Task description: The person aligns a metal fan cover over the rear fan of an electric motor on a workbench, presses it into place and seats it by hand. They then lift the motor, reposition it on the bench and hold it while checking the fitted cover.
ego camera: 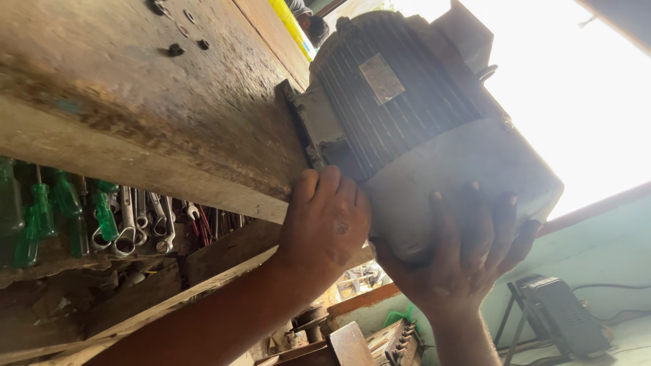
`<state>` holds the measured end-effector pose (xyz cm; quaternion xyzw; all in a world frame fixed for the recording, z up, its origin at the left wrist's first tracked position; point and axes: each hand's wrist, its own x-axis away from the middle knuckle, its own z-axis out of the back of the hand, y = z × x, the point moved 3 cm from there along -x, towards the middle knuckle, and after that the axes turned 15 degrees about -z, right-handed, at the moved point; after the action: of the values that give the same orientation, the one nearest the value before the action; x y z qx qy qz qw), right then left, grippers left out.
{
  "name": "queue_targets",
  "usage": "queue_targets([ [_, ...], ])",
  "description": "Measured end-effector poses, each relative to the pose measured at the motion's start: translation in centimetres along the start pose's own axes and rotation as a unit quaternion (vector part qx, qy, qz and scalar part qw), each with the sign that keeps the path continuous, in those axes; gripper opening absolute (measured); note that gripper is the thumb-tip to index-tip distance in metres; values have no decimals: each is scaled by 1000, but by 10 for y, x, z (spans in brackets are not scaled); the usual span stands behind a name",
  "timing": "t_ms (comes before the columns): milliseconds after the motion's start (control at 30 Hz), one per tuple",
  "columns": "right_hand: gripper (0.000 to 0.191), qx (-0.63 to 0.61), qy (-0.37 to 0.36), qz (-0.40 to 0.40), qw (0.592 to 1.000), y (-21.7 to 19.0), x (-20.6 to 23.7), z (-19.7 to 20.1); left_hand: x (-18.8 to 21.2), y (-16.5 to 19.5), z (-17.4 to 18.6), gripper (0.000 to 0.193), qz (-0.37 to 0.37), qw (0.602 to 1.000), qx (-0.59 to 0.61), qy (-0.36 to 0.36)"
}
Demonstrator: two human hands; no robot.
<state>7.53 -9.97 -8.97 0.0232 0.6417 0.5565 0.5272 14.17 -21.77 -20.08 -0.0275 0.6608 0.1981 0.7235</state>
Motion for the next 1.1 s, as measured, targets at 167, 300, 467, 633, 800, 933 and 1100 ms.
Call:
queue_targets([
  [167,84,-12,6,-1,1000,-2,-1,1,1,0,4,7,-4,999,41,1],
  [300,82,-19,-6,-7,1000,-1,0,2,0,0,5,9,-3,998,64,-15],
  [467,81,-37,-7,-11,999,-1,2,3,0,1,10,9,-11,998,53,-20],
  [633,81,-35,-6,-12,999,-1,2,2,-1,1,10,8,-9,997,76,7],
  [800,80,-39,-9,-15,999,-1,2,3,-2,4,6,8,22,995,90,22],
  [933,80,-41,-15,-19,999,0,4,3,0,6,1,11,36,993,104,27],
  [1100,81,-35,-16,-18,999,3,8,1,0,6,-4,13,37,994,101,3],
])
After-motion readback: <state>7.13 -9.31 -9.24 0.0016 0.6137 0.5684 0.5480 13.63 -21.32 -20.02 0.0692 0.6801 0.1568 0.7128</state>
